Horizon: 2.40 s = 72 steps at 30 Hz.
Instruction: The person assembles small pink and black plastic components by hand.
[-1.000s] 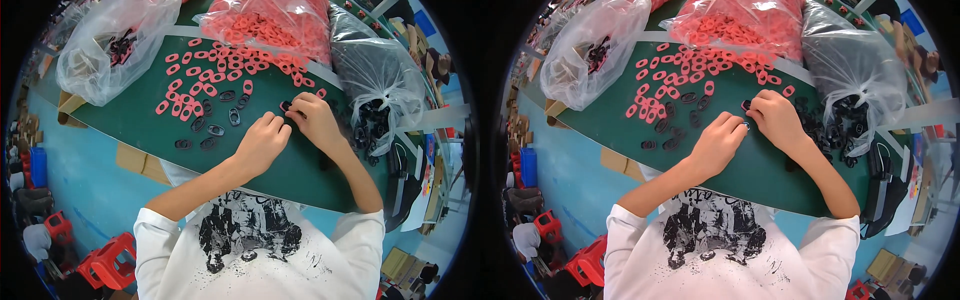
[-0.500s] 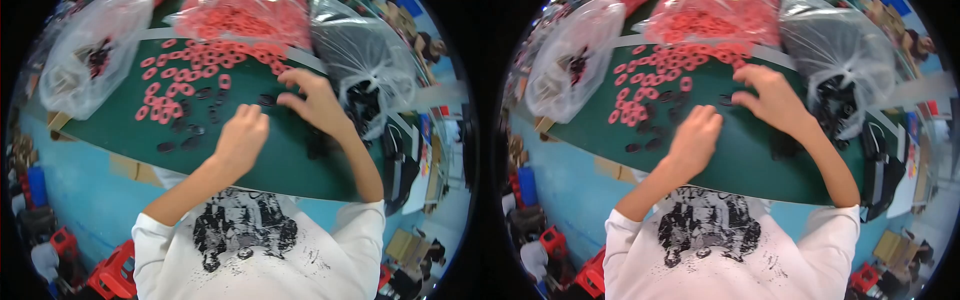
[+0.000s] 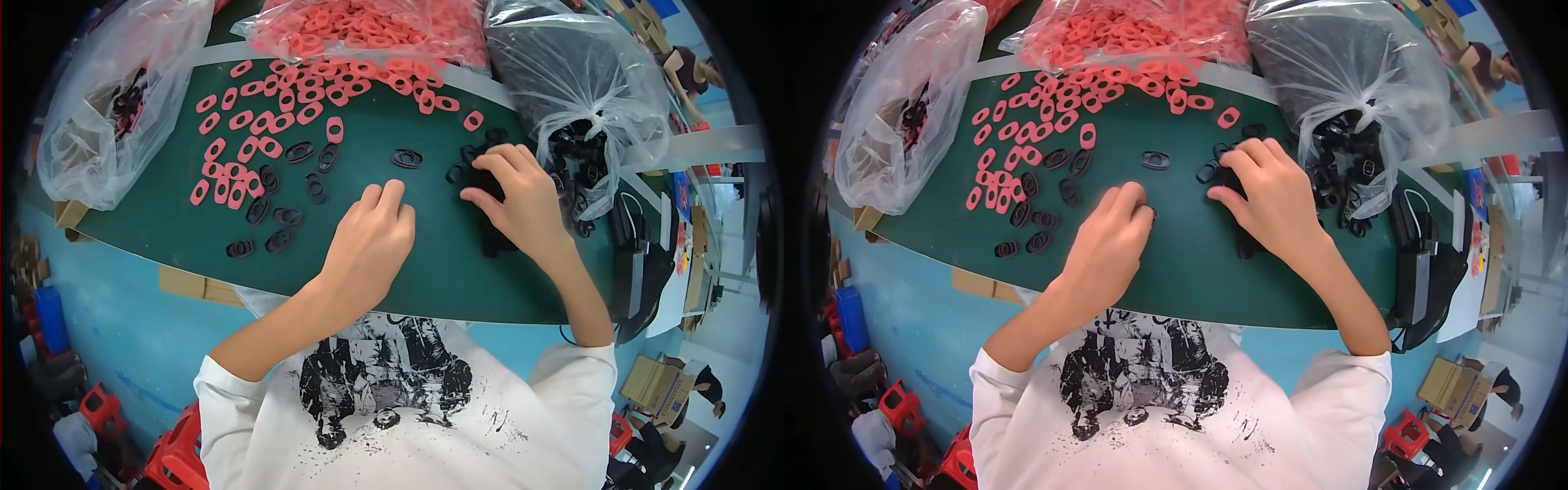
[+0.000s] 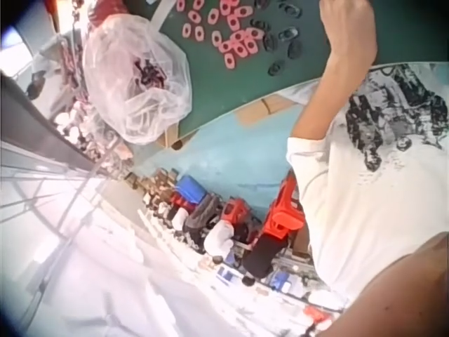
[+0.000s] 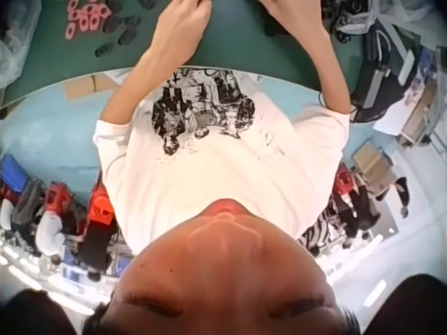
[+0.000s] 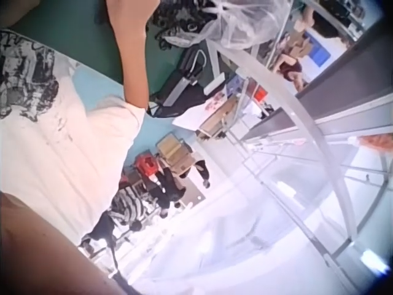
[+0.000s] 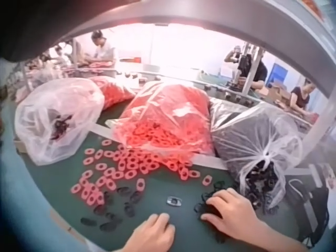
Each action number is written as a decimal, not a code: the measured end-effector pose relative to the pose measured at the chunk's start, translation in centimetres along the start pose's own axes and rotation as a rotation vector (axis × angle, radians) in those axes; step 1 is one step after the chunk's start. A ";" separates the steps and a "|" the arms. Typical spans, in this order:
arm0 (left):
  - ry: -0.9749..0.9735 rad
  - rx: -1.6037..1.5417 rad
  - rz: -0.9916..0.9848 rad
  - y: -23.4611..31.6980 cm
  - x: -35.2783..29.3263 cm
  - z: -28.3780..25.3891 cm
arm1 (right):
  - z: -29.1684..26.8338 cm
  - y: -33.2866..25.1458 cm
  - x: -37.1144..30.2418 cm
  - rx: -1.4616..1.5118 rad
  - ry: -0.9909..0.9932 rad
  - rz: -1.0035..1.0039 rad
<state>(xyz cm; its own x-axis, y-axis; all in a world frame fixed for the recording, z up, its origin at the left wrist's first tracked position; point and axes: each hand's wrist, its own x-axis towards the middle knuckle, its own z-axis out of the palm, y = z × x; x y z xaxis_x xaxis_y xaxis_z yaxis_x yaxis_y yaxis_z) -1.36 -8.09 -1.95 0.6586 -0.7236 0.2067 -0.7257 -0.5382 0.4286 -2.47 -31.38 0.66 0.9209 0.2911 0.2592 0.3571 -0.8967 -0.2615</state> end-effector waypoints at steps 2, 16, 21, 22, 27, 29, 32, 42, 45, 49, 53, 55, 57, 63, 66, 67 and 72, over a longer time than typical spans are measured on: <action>-0.006 0.007 -0.033 0.3 0.4 -0.1 | 0.7 0.0 0.8 0.013 0.052 -0.019; 0.115 0.011 0.009 -0.4 0.1 1.4 | 0.1 -0.2 3.3 0.067 -0.378 -0.130; 0.082 -0.081 -0.010 -0.8 -0.1 0.9 | -1.7 -0.9 3.6 0.167 -0.239 -0.037; 0.084 -0.093 -0.003 -0.8 -0.2 0.9 | -2.1 -0.9 3.2 0.136 -0.309 0.038; 0.042 -0.217 -0.006 -1.3 -0.7 1.1 | -0.6 -0.7 1.5 0.012 -0.290 -0.011; 0.022 -0.278 -0.008 -1.5 -0.8 0.9 | -0.2 -0.6 1.8 0.004 -0.302 0.014; 0.025 -0.396 -0.029 -1.6 -0.8 0.0 | -0.3 -0.7 2.6 0.025 -0.304 -0.030; -0.067 -1.106 -0.110 -1.4 -1.2 -1.9 | 1.0 -0.6 2.5 0.186 -0.342 -0.010; -0.044 -1.789 -0.160 -1.9 -1.8 -1.1 | 0.9 -0.8 2.4 0.143 -0.306 -0.035; 0.067 -2.135 0.010 -2.4 -2.1 0.9 | 0.8 -0.8 2.2 0.108 -0.264 -0.089; -0.105 -1.669 -0.127 -2.1 -1.9 -1.3 | 1.2 -0.4 2.0 0.157 -0.200 -0.151; -0.217 -1.269 -0.154 -1.1 -1.0 -2.2 | 1.5 0.1 1.8 0.188 -0.157 -0.150; -0.204 -0.842 -0.183 -0.1 -0.9 -1.3 | 1.2 -0.1 2.4 0.225 -0.114 -0.163; 0.000 -0.520 0.003 0.0 -0.8 1.6 | 2.4 -1.6 10.5 0.865 -0.320 0.020; 0.088 -0.310 0.048 0.3 -0.9 2.0 | 4.9 -3.1 14.8 0.743 -0.436 -0.080; 0.142 -0.246 0.084 0.4 -0.9 1.9 | 5.9 -2.8 15.2 0.736 -0.443 -0.087; 0.319 -0.208 0.115 -0.1 -2.4 0.8 | 8.3 -2.6 15.6 0.570 -0.238 -0.283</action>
<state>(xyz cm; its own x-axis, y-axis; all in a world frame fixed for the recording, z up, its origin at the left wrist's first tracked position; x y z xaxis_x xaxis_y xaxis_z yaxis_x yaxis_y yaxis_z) -3.02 -6.68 -3.13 0.6278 -0.5861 0.5122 -0.7641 -0.3384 0.5493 12.30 -21.71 -2.34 0.7658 0.6126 0.1956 0.5562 -0.4782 -0.6797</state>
